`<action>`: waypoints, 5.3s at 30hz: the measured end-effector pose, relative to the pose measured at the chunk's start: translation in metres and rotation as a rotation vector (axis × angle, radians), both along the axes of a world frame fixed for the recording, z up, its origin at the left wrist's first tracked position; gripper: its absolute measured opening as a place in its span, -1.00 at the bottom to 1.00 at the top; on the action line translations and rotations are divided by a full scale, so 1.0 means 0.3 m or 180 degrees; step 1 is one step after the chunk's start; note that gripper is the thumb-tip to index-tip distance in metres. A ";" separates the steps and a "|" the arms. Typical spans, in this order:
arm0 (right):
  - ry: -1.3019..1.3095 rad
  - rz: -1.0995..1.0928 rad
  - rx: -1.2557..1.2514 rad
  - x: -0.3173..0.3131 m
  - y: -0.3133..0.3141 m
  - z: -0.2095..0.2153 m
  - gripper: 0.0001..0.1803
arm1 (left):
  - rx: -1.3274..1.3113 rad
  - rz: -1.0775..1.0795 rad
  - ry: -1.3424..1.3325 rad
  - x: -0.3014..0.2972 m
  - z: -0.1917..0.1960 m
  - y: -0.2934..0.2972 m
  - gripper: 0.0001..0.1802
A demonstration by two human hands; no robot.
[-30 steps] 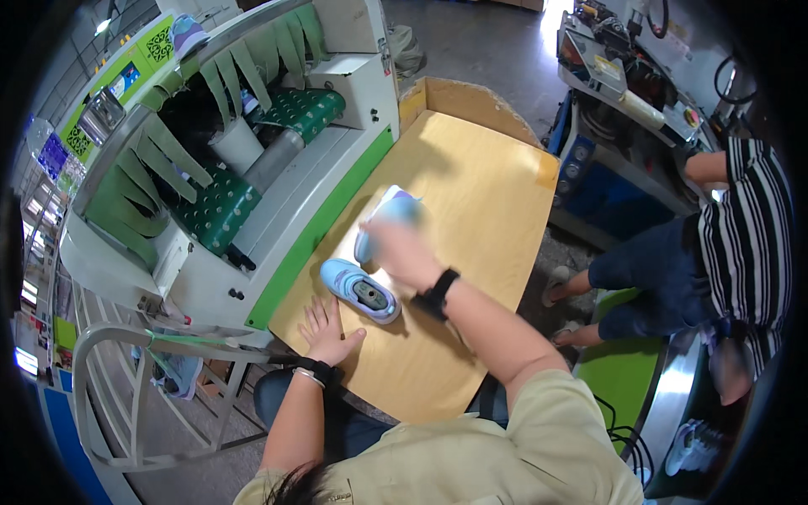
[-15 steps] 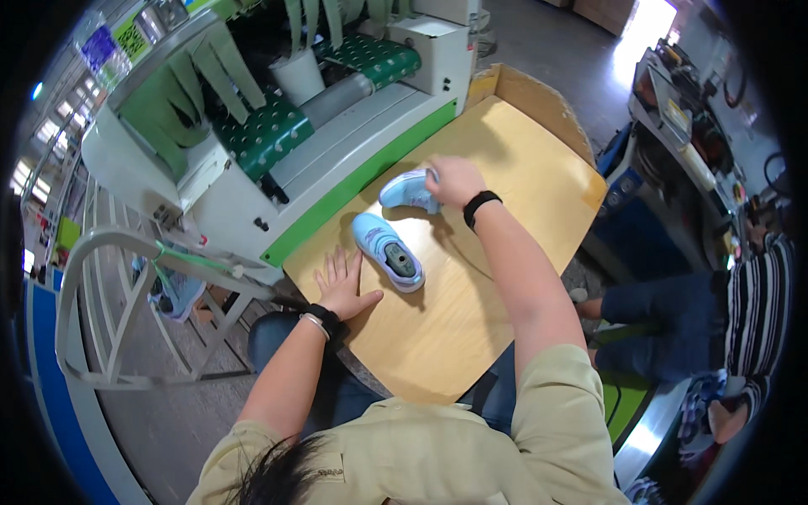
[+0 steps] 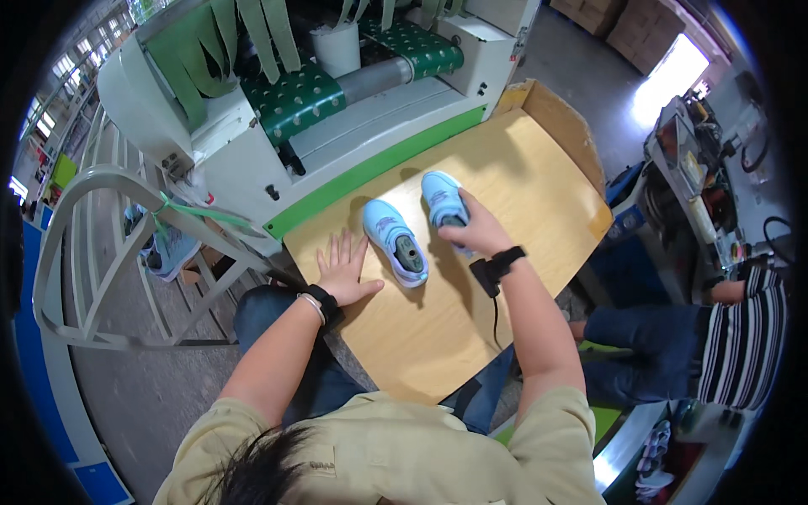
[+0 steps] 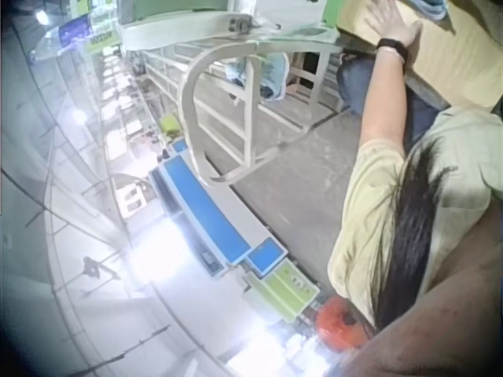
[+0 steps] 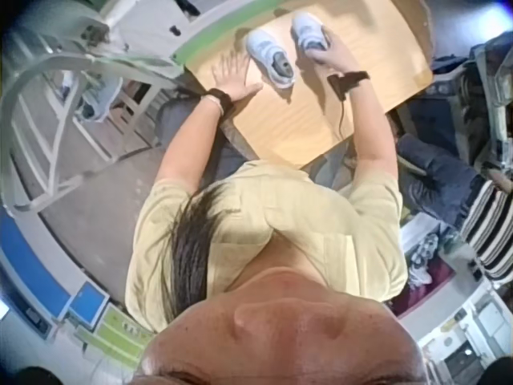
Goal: The person picks up light blue and purple sneakers from a conveyor belt and a wooden table. They hold the shoes, turn them over to inspect the soles and uppers, and place them back on the table or conveyor. The person handles the shoes one at a time, repeating the process for multiple pairs.
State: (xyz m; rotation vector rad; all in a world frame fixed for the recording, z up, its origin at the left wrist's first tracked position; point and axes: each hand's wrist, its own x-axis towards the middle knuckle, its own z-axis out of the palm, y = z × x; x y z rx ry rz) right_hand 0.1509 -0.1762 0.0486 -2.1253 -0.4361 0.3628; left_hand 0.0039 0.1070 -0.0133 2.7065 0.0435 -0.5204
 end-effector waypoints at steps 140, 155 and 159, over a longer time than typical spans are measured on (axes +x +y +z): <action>-0.1323 -0.0285 -0.1133 0.018 -0.018 0.071 -0.22 | -0.0740 -0.0065 -0.0700 -0.195 0.244 -0.149 -0.24; -0.1708 -0.0133 -0.0907 -0.019 0.093 0.189 -0.48 | -0.0962 -0.0291 -0.2184 -0.021 0.440 -0.020 0.01; -0.2463 0.1184 -0.0140 -0.156 0.107 0.402 -0.49 | -0.1363 -0.0857 -0.2517 0.086 0.591 -0.060 0.05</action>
